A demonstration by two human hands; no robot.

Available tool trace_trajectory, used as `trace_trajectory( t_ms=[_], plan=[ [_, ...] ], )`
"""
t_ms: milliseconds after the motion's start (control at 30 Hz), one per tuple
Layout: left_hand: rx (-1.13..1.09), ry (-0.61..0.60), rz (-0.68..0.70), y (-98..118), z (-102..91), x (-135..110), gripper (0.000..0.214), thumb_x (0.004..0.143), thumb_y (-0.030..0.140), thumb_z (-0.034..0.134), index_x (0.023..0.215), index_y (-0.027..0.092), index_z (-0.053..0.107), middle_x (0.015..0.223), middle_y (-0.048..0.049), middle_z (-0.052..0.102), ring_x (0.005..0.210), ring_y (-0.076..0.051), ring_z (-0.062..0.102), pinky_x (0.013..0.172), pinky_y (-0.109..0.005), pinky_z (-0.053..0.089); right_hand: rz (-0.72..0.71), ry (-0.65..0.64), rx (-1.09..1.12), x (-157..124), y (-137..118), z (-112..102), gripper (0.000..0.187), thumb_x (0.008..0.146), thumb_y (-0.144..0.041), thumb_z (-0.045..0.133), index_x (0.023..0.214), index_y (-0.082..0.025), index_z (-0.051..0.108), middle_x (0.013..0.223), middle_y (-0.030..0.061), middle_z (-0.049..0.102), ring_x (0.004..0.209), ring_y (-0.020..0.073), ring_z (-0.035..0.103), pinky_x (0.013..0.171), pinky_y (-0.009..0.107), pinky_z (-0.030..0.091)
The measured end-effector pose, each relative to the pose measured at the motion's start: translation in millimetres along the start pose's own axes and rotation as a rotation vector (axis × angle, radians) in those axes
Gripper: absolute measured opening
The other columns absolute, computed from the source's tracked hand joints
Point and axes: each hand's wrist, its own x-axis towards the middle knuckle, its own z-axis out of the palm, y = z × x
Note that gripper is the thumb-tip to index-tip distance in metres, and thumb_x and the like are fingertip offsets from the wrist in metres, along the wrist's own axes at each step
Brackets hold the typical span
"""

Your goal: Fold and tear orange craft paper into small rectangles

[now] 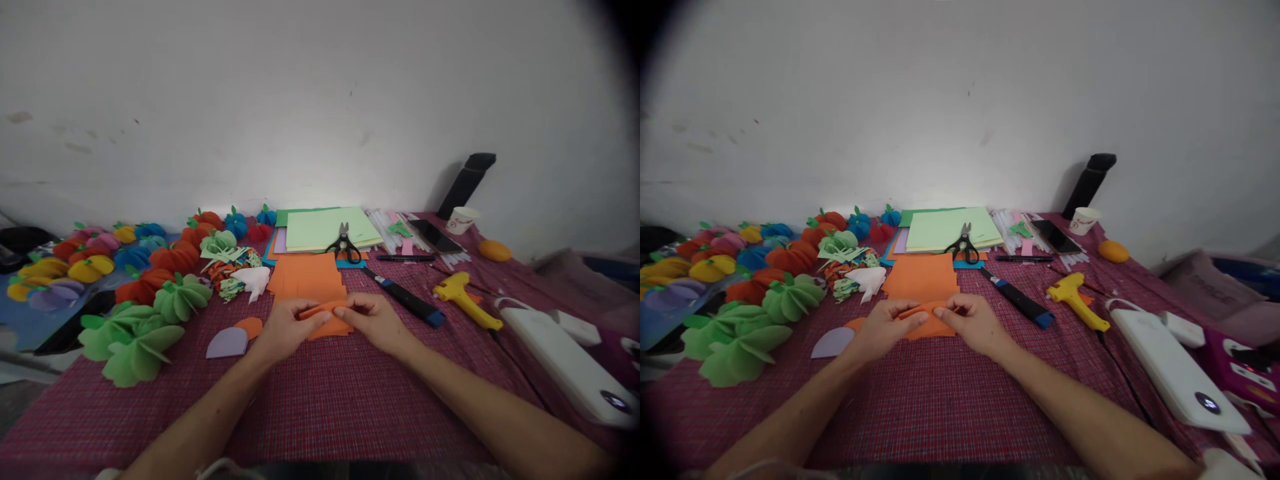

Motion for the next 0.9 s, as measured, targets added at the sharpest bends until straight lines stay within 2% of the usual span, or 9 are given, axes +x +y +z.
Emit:
trace_trajectory(
  t_ms=[100,200,267,367,533,733,900],
  plan=[
    [0.099,-0.104,-0.021,-3.4,-2.8,-0.5,0.037,0.071,0.043,0.051,0.049,0.013,0.048,0.048,0.0049,0.029,0.045,-0.006,0.025,0.042,-0.020,0.017,-0.007,-0.020,-0.017,-1.2,-1.5,1.9,0.026,0.072,-0.037,0.054,0.057,-0.016,0.052,0.052,-0.0041,0.041,0.049,0.0080,0.034,0.048,0.022,0.027],
    [0.106,-0.124,-0.004,-5.9,-4.6,-0.7,0.040,0.072,0.044,0.049,0.047,0.014,0.042,0.049,0.0049,0.025,0.045,-0.006,0.022,0.043,-0.020,0.015,0.020,-0.032,0.016,-1.3,-2.5,3.3,0.024,0.071,-0.038,0.054,0.061,-0.016,0.055,0.055,-0.0036,0.045,0.050,0.0084,0.037,0.049,0.022,0.028],
    [0.106,-0.091,0.022,-6.6,-4.9,-0.2,0.040,0.073,0.043,0.047,0.047,0.014,0.041,0.050,0.0046,0.025,0.046,-0.006,0.022,0.043,-0.021,0.015,0.052,-0.064,0.046,-1.0,-2.0,3.6,0.024,0.071,-0.039,0.054,0.066,-0.016,0.056,0.058,-0.0031,0.047,0.051,0.0085,0.038,0.049,0.021,0.029],
    [0.126,-0.039,0.028,-7.9,-3.8,0.8,0.040,0.073,0.044,0.046,0.048,0.014,0.039,0.051,0.0047,0.024,0.047,-0.006,0.023,0.044,-0.021,0.014,0.090,-0.103,0.030,-0.2,1.1,2.6,0.027,0.071,-0.040,0.054,0.061,-0.015,0.053,0.055,-0.0037,0.044,0.050,0.0077,0.036,0.048,0.021,0.029],
    [0.158,0.008,0.068,-9.3,-0.1,1.9,0.038,0.074,0.042,0.046,0.049,0.014,0.039,0.053,0.0049,0.030,0.050,-0.007,0.029,0.046,-0.020,0.019,0.138,-0.092,-0.014,1.1,5.8,1.4,0.029,0.069,-0.041,0.055,0.059,-0.014,0.053,0.053,-0.0043,0.043,0.049,0.0071,0.036,0.048,0.020,0.029],
    [0.221,0.105,0.141,-5.3,2.9,2.4,0.038,0.075,0.038,0.046,0.047,0.015,0.037,0.052,0.0049,0.030,0.053,-0.008,0.032,0.050,-0.021,0.023,0.221,-0.122,0.170,-0.3,-0.4,7.4,0.024,0.068,-0.037,0.058,0.060,-0.014,0.056,0.056,-0.0030,0.047,0.053,0.0083,0.040,0.052,0.020,0.032],
    [0.150,0.114,0.163,-7.8,5.8,2.4,0.036,0.076,0.036,0.046,0.048,0.015,0.038,0.053,0.0047,0.030,0.054,-0.008,0.033,0.051,-0.021,0.025,0.234,-0.092,0.319,-2.0,-2.5,13.4,0.018,0.066,-0.031,0.061,0.070,-0.014,0.061,0.059,-0.0031,0.051,0.055,0.0080,0.042,0.055,0.020,0.033]
  ],
)
